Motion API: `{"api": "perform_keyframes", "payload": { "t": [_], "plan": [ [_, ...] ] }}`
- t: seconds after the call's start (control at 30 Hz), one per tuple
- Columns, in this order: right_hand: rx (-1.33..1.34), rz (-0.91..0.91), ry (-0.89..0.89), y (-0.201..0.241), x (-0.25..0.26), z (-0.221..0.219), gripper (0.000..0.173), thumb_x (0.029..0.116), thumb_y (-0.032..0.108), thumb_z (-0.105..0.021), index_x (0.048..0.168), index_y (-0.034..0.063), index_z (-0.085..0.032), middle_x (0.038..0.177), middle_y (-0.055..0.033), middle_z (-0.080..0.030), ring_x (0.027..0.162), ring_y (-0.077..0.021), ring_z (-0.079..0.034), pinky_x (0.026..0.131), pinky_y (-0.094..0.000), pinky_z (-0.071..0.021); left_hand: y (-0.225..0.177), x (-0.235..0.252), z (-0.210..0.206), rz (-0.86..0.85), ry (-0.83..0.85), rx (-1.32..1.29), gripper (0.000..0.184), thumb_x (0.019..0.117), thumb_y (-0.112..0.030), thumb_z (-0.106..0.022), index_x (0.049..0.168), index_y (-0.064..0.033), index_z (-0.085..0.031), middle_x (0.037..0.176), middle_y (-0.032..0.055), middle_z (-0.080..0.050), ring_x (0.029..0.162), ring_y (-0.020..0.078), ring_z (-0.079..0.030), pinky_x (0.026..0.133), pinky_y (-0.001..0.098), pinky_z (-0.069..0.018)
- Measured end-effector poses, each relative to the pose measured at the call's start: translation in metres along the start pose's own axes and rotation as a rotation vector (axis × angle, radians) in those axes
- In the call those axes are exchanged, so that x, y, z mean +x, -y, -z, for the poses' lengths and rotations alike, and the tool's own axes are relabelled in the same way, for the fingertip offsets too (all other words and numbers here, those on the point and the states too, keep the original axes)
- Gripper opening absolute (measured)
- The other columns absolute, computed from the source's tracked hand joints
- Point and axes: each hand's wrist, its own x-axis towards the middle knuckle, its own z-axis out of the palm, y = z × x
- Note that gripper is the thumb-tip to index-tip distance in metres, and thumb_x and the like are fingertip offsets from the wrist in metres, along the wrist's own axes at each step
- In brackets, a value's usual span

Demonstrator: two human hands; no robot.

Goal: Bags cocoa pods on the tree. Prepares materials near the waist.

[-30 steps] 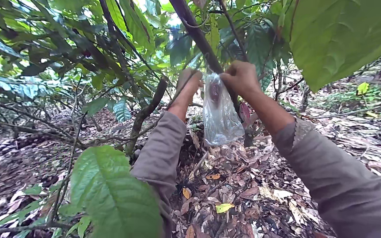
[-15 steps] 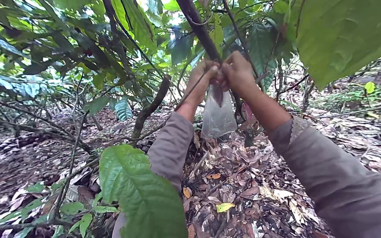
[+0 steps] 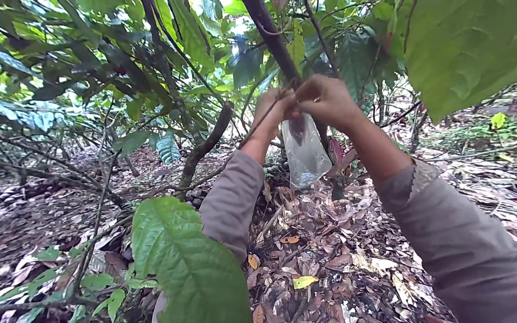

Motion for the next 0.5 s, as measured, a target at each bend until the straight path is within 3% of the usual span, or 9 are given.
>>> {"api": "perform_keyframes", "payload": {
  "t": [0.13,0.23,0.3,0.37,0.43,0.5],
  "plan": [
    [-0.168,0.090,-0.050,0.000,-0.003,-0.004,0.016,0.0965,0.006,-0.065,0.107,-0.0037,-0.072,0.102,-0.0183,-0.072,0.094,-0.0247,-0.070,0.091,-0.0412,-0.0544,0.000,-0.001,0.001,0.042,-0.003,-0.050,0.005,0.1025,-0.004,-0.056,0.105,-0.0008,-0.054,0.079,0.0046,-0.064,0.063,0.0105,-0.066,0.063,0.0247,-0.0591],
    [-0.253,0.083,-0.048,-0.003,-0.001,-0.004,0.019,0.0994,0.006,-0.058,0.108,-0.0060,-0.069,0.108,-0.0229,-0.069,0.103,-0.0340,-0.068,0.096,-0.0494,-0.0524,-0.004,-0.001,0.004,0.053,-0.002,0.024,0.006,0.1028,-0.006,-0.057,0.104,-0.0011,-0.053,0.077,0.0049,-0.065,0.062,0.0112,-0.066,0.061,0.0247,-0.0588],
    [-0.297,0.002,-0.044,0.000,-0.001,-0.001,0.022,0.1006,0.010,-0.055,0.110,-0.0068,-0.067,0.112,-0.0245,-0.067,0.108,-0.0381,-0.066,0.097,-0.0550,-0.0506,-0.006,-0.001,0.009,0.039,-0.002,0.192,0.008,0.0976,-0.001,-0.061,0.102,0.0012,-0.055,0.077,0.0063,-0.066,0.060,0.0108,-0.066,0.060,0.0241,-0.0576],
    [-0.339,-0.064,-0.033,0.003,0.000,0.002,0.024,0.1009,0.013,-0.054,0.111,-0.0056,-0.066,0.114,-0.0238,-0.067,0.110,-0.0390,-0.065,0.095,-0.0585,-0.0498,-0.008,-0.002,0.014,0.020,0.039,0.383,0.019,0.0934,0.002,-0.065,0.110,0.0051,-0.056,0.084,0.0100,-0.067,0.063,0.0128,-0.066,0.063,0.0266,-0.0584],
    [-0.361,-0.074,-0.007,0.004,-0.001,0.006,0.024,0.0994,0.014,-0.057,0.110,-0.0045,-0.067,0.114,-0.0234,-0.067,0.109,-0.0402,-0.065,0.092,-0.0613,-0.0496,-0.012,-0.005,0.017,0.007,0.086,0.532,0.029,0.0940,0.001,-0.066,0.121,0.0064,-0.057,0.090,0.0125,-0.066,0.065,0.0127,-0.066,0.065,0.0273,-0.0594],
    [-0.372,-0.043,0.038,0.004,-0.002,0.010,0.022,0.0971,0.015,-0.062,0.107,-0.0046,-0.068,0.113,-0.0241,-0.067,0.107,-0.0419,-0.065,0.091,-0.0627,-0.0495,-0.017,-0.006,0.018,0.006,0.113,0.706,0.024,0.0977,-0.004,-0.065,0.120,0.0055,-0.063,0.089,0.0113,-0.068,0.063,0.0103,-0.063,0.064,0.0262,-0.0569]
  ]
}}
